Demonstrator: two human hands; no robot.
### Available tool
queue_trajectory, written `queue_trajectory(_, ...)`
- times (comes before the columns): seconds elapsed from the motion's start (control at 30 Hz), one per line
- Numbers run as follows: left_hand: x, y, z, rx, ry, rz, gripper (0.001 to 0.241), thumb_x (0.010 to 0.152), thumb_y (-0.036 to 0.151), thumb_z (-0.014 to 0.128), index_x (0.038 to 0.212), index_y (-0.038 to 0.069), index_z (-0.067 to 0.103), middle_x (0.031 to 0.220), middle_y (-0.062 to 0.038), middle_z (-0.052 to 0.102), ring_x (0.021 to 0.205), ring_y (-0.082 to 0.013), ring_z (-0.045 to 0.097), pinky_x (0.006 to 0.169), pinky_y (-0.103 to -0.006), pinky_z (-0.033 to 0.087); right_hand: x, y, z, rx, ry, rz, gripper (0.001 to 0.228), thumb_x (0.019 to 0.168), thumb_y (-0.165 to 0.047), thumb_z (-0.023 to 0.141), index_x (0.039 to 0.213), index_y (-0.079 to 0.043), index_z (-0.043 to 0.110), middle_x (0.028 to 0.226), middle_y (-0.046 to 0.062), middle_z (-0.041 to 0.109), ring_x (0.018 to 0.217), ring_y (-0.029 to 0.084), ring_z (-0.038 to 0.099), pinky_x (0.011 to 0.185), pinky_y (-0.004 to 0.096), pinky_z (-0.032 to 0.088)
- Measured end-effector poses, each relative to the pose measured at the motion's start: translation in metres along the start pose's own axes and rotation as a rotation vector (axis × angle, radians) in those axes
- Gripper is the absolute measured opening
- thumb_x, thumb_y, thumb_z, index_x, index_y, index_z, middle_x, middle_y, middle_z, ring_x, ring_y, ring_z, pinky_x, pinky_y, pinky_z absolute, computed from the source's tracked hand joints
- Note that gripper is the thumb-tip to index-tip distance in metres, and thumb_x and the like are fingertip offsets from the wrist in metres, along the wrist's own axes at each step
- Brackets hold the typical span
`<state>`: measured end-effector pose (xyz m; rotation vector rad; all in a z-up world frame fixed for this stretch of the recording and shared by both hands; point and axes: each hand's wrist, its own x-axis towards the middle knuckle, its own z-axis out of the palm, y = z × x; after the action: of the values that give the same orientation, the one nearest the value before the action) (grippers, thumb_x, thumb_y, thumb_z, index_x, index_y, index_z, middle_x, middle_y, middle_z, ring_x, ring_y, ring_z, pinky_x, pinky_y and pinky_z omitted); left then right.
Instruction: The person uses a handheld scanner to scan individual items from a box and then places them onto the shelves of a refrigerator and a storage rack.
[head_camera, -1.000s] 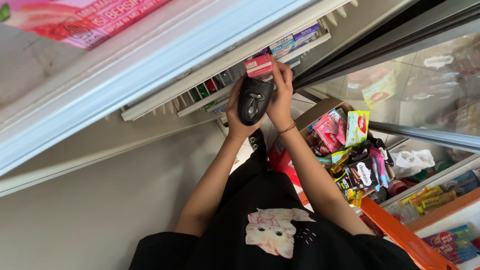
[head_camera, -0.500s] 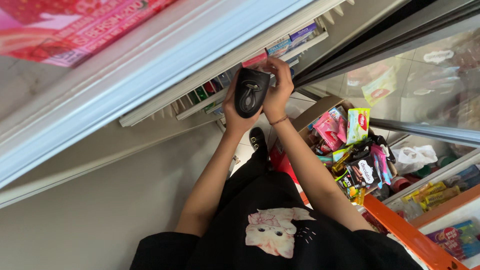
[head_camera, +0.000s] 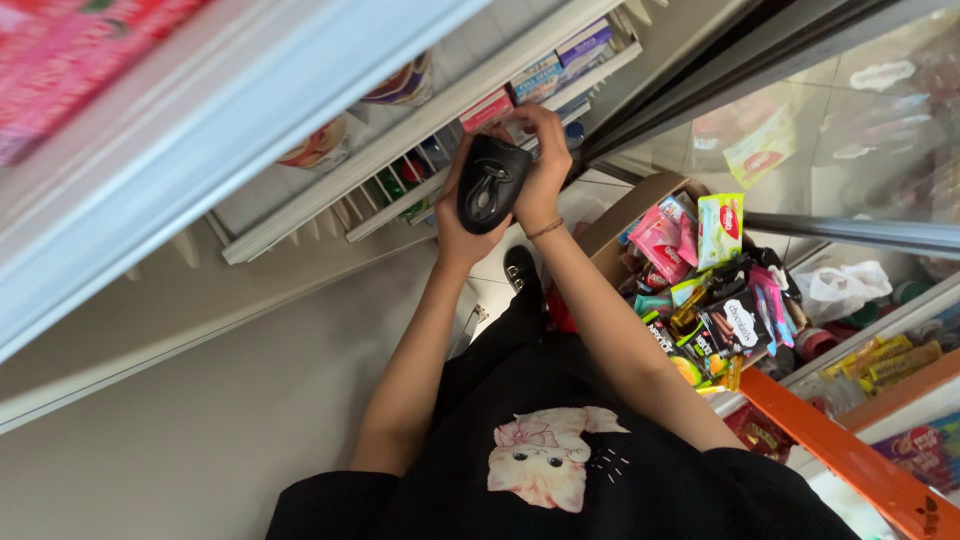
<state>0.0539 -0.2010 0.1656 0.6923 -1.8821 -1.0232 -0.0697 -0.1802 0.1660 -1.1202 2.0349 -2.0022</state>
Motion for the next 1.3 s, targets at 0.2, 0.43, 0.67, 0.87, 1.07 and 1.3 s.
queue_trajectory(0.2,-0.005,-0.002,0.01,-0.059,-0.061,-0.104,0.096,0.074,0.007,0.083,0.158,-0.002,0.036,0.161,-0.026,0.045,0.141,-0.0306,0.059,0.113,-0.0378,0.051,0.002,0.007,-0.004,-0.009,0.0,0.015,0.026,0.087,-0.003,0.079,0.109,-0.006,0.067,0.106,0.01,0.07,0.095,0.022,0.067,0.086,0.032,0.055)
queue_trajectory(0.43,-0.039,-0.019,0.031,0.179,0.145,-0.086,0.073,0.074,0.009,0.085,0.139,-0.005,0.054,0.144,-0.026,0.055,0.127,-0.0385,0.062,0.107,-0.0421,0.051,-0.003,0.022,-0.021,-0.074,0.033,0.009,0.034,0.084,-0.004,0.086,0.113,-0.005,0.067,0.108,0.011,0.068,0.099,0.024,0.068,0.085,0.032,0.055)
queue_trajectory(0.67,-0.111,-0.032,0.097,0.07,-0.147,-0.256,0.052,0.073,0.012,0.083,0.117,-0.006,0.061,0.107,-0.02,0.066,0.099,-0.0384,0.069,0.087,-0.044,0.055,-0.083,0.096,-0.137,-0.24,0.087,0.145,0.036,0.085,-0.001,0.083,0.116,-0.003,0.065,0.112,0.013,0.062,0.1,0.028,0.065,0.089,0.036,0.055)
queue_trajectory(0.87,-0.17,-0.041,0.151,-0.006,-0.631,-0.322,0.041,0.069,0.009,0.084,0.104,0.0,0.066,0.097,-0.019,0.071,0.092,-0.0388,0.072,0.081,-0.0423,0.058,-0.194,0.148,-0.249,-0.447,0.185,0.513,0.04,0.083,-0.004,0.079,0.119,-0.003,0.063,0.114,0.015,0.061,0.094,0.028,0.065,0.084,0.036,0.055)
queue_trajectory(1.07,-0.206,-0.073,0.227,-0.097,-0.805,-0.307,0.034,0.076,0.005,0.082,0.107,0.003,0.068,0.101,-0.018,0.072,0.095,-0.0364,0.073,0.083,-0.0419,0.058,-0.21,0.213,-0.317,-0.867,0.172,0.432,0.059,0.083,-0.008,0.08,0.137,-0.004,0.058,0.13,0.022,0.054,0.122,0.041,0.054,0.104,0.047,0.046)
queue_trajectory(1.3,-0.247,-0.194,0.331,-0.22,-0.793,-0.764,0.038,0.073,0.006,0.079,0.108,-0.003,0.069,0.095,-0.01,0.071,0.084,-0.0236,0.069,0.08,-0.0385,0.057,-0.145,0.3,-0.346,-0.981,-0.193,0.483,0.098,0.069,-0.03,0.09,0.152,-0.016,0.041,0.153,0.027,0.036,0.14,0.049,0.035,0.11,0.064,0.035)
